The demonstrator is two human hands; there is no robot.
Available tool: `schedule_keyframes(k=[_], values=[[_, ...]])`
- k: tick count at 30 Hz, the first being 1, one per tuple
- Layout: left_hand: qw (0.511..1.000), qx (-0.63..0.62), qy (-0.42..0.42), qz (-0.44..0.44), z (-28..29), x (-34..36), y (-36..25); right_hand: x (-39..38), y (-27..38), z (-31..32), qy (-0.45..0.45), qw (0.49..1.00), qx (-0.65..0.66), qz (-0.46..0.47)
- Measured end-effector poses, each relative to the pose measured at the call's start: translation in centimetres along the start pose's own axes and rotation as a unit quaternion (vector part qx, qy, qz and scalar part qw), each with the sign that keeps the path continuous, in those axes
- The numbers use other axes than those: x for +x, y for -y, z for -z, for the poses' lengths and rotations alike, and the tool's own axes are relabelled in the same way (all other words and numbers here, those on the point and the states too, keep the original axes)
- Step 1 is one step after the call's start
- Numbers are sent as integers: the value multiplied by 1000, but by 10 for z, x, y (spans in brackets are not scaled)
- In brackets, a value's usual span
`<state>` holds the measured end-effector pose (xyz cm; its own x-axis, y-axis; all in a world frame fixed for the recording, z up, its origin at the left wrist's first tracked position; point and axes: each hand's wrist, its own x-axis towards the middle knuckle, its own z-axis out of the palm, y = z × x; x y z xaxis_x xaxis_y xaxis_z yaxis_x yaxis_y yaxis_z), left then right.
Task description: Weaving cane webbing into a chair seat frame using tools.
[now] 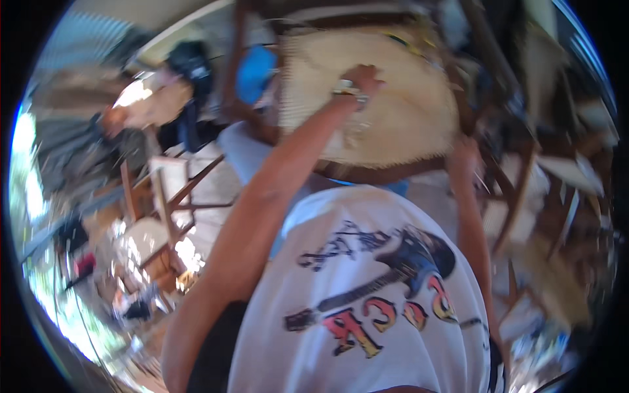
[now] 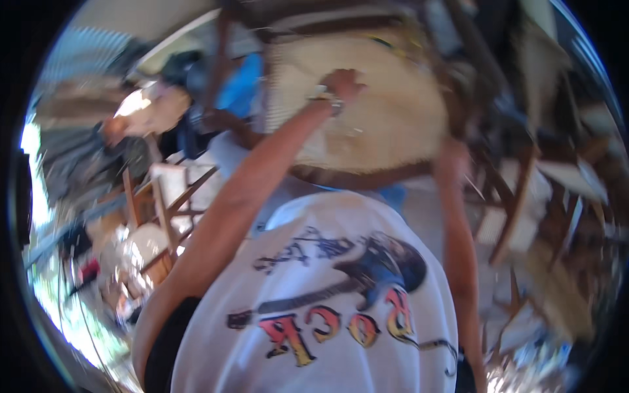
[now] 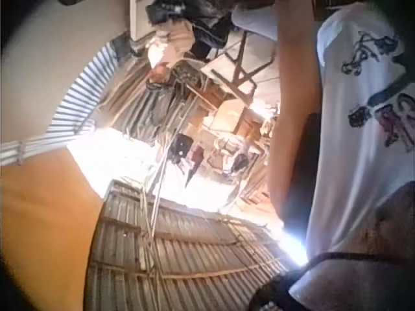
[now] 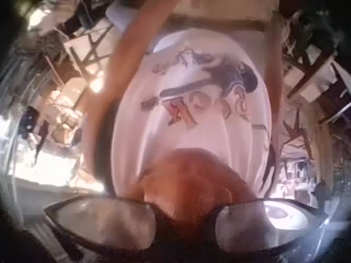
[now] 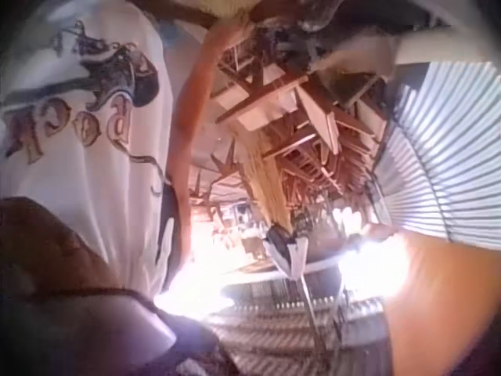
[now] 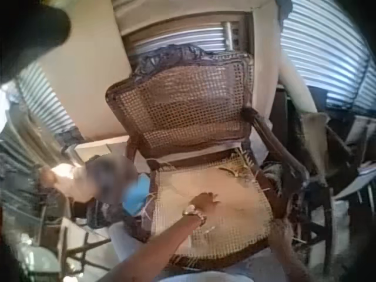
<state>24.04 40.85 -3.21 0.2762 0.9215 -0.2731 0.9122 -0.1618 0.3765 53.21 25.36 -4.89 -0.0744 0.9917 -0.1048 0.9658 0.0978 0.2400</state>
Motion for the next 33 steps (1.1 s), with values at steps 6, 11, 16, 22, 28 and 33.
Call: schedule_keyframes(k=[6,11,16,22,28,33], values=[[978,-63,90,-175,-52,-10,-87,11,-3,-5,-101,992,65,35],[987,-17,114,-116,-58,-11,-105,10,4,18,-53,997,37,52],[979,-25,99,-178,-64,-4,-102,1,0,19,-66,996,48,38],[976,-12,158,-151,-67,5,-103,-9,-11,23,-73,980,181,23],[976,-53,155,-143,-72,8,-97,-22,-30,26,-192,945,233,-127],[973,-57,169,-148,-76,16,-97,-37,-53,18,-42,952,279,-121]])
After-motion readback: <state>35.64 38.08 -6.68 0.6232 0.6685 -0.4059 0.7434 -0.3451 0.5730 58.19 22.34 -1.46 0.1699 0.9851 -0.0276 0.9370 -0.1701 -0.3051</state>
